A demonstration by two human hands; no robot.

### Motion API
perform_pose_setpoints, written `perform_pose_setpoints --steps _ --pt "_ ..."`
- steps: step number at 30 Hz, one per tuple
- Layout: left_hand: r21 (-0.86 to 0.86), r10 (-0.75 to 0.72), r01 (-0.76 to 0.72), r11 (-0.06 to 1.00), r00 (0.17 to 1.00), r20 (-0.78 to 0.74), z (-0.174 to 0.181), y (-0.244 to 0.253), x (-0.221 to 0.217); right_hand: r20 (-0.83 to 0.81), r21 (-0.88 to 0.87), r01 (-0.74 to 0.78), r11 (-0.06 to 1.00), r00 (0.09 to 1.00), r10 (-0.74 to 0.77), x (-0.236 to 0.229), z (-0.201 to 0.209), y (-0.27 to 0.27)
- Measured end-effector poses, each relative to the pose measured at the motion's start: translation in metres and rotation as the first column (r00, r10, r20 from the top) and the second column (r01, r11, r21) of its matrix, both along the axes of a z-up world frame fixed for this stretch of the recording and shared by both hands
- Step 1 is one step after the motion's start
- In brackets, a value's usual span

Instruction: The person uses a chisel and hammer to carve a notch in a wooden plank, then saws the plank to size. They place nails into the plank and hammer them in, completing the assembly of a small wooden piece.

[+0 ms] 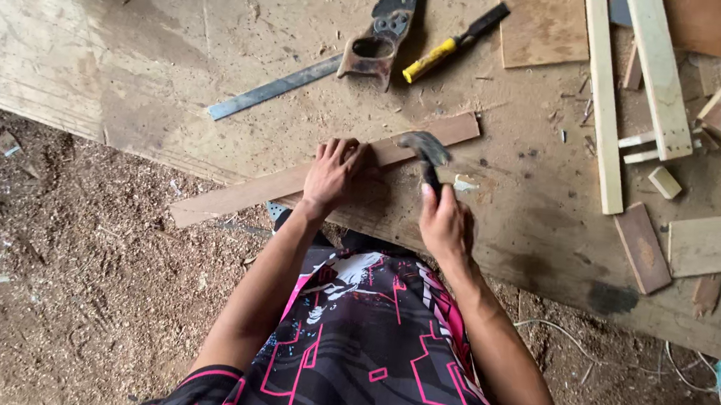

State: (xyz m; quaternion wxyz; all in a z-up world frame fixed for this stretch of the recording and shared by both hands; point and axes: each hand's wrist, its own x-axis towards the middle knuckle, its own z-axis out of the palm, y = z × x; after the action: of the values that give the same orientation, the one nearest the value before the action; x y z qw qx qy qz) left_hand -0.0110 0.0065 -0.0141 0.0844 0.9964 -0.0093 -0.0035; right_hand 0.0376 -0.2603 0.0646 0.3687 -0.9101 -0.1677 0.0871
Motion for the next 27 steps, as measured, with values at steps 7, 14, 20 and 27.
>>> perform_pose_setpoints --steps 7,14,20,27 --pt "0.099 -0.031 0.029 0.995 0.999 0.02 -0.017 0.006 0.005 0.435 0.287 -0.048 0.957 0.896 -0.086 0.004 0.032 0.015" --pt "-0.039 -0.036 0.041 0.998 0.992 0.123 -0.018 0.009 0.001 0.347 -0.079 0.123 0.989 0.934 -0.088 0.013 0.037 0.017" --pt "-0.048 -0.014 0.02 0.999 0.993 0.12 -0.011 0.001 -0.007 0.496 0.221 0.032 0.975 0.857 -0.14 -0.003 0.033 -0.001" --pt "0.258 -0.049 0.075 0.963 0.993 -0.106 -0.005 -0.01 0.004 -0.067 -0.05 0.076 0.996 0.995 -0.08 0.001 -0.005 0.006"
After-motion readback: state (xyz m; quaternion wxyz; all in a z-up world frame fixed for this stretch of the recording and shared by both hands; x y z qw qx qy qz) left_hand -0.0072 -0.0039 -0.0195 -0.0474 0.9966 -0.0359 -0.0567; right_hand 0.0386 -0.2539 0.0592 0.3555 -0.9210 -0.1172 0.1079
